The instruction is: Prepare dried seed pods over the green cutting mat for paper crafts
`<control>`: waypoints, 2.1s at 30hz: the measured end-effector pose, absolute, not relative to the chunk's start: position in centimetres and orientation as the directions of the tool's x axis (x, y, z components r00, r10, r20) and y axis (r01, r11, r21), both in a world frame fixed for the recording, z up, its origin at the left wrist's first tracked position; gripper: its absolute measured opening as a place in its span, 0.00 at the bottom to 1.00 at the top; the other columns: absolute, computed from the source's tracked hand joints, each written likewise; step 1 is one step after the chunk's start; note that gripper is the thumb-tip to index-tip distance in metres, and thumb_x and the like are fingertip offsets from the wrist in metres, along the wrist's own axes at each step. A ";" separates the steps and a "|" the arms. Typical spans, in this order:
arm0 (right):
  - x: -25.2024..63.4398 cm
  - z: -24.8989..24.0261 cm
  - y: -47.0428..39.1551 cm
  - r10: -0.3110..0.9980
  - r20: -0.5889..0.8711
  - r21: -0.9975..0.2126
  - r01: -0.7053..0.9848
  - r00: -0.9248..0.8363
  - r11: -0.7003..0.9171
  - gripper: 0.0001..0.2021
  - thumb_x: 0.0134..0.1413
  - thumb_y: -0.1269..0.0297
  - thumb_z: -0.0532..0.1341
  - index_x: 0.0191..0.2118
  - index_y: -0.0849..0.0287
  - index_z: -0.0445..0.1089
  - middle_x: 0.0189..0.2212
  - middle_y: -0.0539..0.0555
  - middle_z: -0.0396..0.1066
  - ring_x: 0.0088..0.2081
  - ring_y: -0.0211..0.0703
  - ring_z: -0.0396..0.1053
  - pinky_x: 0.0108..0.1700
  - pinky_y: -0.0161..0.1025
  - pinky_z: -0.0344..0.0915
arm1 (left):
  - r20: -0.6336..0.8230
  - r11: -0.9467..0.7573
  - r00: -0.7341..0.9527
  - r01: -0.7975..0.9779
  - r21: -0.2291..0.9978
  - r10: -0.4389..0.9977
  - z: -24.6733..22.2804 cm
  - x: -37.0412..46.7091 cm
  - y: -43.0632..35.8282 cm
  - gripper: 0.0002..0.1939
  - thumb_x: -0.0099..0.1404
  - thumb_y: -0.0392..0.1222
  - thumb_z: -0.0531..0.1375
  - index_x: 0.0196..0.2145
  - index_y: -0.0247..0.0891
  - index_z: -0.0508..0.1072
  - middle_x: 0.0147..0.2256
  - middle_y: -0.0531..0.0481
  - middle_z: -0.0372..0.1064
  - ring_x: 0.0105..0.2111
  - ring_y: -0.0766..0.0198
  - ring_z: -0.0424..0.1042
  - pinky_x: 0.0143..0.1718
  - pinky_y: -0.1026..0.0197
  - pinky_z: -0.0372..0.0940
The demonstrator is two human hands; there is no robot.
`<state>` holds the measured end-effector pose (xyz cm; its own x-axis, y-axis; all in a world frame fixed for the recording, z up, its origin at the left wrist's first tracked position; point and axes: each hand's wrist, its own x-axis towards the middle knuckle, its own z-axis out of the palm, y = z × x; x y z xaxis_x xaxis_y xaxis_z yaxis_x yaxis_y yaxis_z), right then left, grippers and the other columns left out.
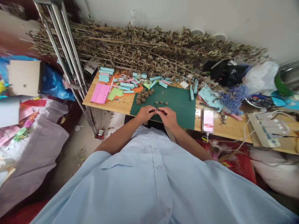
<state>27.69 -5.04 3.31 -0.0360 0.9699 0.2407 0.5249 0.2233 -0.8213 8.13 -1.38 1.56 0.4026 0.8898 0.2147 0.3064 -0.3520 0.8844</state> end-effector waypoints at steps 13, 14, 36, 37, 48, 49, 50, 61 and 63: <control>33.9 0.8 0.9 0.991 0.117 -0.621 0.784 0.070 0.018 0.17 0.67 0.56 0.59 0.50 0.58 0.81 0.50 0.64 0.79 0.53 0.59 0.74 0.61 0.58 0.67 | 0.242 -0.348 0.335 0.309 0.885 0.911 1.1 9.1 -1.5 0.06 0.67 0.38 0.68 0.42 0.36 0.82 0.39 0.46 0.81 0.39 0.64 0.77 0.45 0.62 0.70; 33.8 0.8 1.2 0.994 0.092 -0.604 0.797 0.060 0.008 0.17 0.67 0.55 0.59 0.50 0.57 0.82 0.49 0.64 0.79 0.52 0.59 0.75 0.61 0.58 0.67 | 0.237 -0.344 0.332 0.314 0.885 0.913 1.2 9.1 -1.6 0.07 0.67 0.38 0.68 0.42 0.36 0.82 0.39 0.46 0.81 0.38 0.64 0.77 0.44 0.62 0.70; 31.8 3.4 -1.9 0.969 -0.247 -0.963 0.109 0.017 -0.247 0.21 0.49 0.46 0.73 0.44 0.54 0.79 0.28 0.47 0.74 0.27 0.38 0.70 0.32 0.41 0.74 | 0.211 -0.326 0.349 0.315 0.891 0.913 1.4 9.1 -1.8 0.06 0.67 0.39 0.66 0.41 0.36 0.81 0.37 0.48 0.79 0.34 0.65 0.73 0.40 0.63 0.67; 31.5 3.7 -2.2 0.964 -0.267 -0.962 0.052 -0.005 -0.267 0.22 0.48 0.45 0.74 0.44 0.53 0.78 0.30 0.48 0.75 0.27 0.38 0.70 0.31 0.40 0.74 | 0.208 -0.323 0.346 0.318 0.891 0.915 1.4 9.1 -1.8 0.06 0.67 0.39 0.66 0.41 0.36 0.81 0.37 0.49 0.78 0.33 0.66 0.72 0.40 0.63 0.66; 29.7 4.8 -3.8 0.899 -0.421 -0.877 -0.200 -0.120 -0.438 0.20 0.53 0.46 0.75 0.45 0.52 0.76 0.40 0.52 0.83 0.32 0.39 0.80 0.26 0.33 0.74 | 0.209 -0.331 0.356 0.328 0.885 0.911 1.5 9.1 -1.8 0.08 0.68 0.39 0.63 0.43 0.37 0.82 0.35 0.50 0.78 0.33 0.66 0.71 0.37 0.63 0.64; 29.7 4.8 -3.8 0.896 -0.428 -0.873 -0.204 -0.116 -0.443 0.19 0.54 0.47 0.74 0.45 0.52 0.76 0.39 0.52 0.83 0.33 0.40 0.81 0.27 0.33 0.76 | 0.213 -0.336 0.358 0.328 0.883 0.909 1.4 9.1 -1.8 0.08 0.68 0.38 0.63 0.42 0.37 0.82 0.35 0.50 0.78 0.33 0.66 0.71 0.38 0.63 0.64; 29.6 4.8 -3.8 0.895 -0.432 -0.870 -0.211 -0.112 -0.446 0.18 0.55 0.48 0.74 0.45 0.52 0.76 0.38 0.51 0.83 0.32 0.40 0.81 0.28 0.33 0.77 | 0.217 -0.341 0.361 0.327 0.882 0.907 1.4 9.1 -1.8 0.08 0.68 0.38 0.63 0.42 0.36 0.82 0.36 0.49 0.78 0.33 0.66 0.71 0.38 0.63 0.64; 29.3 5.1 -3.9 0.901 -0.414 -0.837 -0.334 -0.132 -0.434 0.16 0.54 0.59 0.76 0.46 0.55 0.78 0.33 0.50 0.83 0.32 0.36 0.82 0.35 0.29 0.80 | 0.208 -0.337 0.369 0.331 0.881 0.906 1.2 9.2 -1.7 0.07 0.68 0.37 0.64 0.42 0.37 0.81 0.38 0.49 0.80 0.36 0.65 0.74 0.42 0.64 0.66; 29.2 5.4 -3.9 0.897 -0.416 -0.821 -0.361 -0.150 -0.442 0.14 0.55 0.59 0.76 0.46 0.56 0.79 0.33 0.51 0.83 0.31 0.36 0.82 0.35 0.29 0.80 | 0.200 -0.332 0.370 0.339 0.881 0.907 1.3 9.2 -1.8 0.07 0.68 0.38 0.64 0.42 0.37 0.81 0.38 0.49 0.80 0.36 0.65 0.74 0.41 0.64 0.66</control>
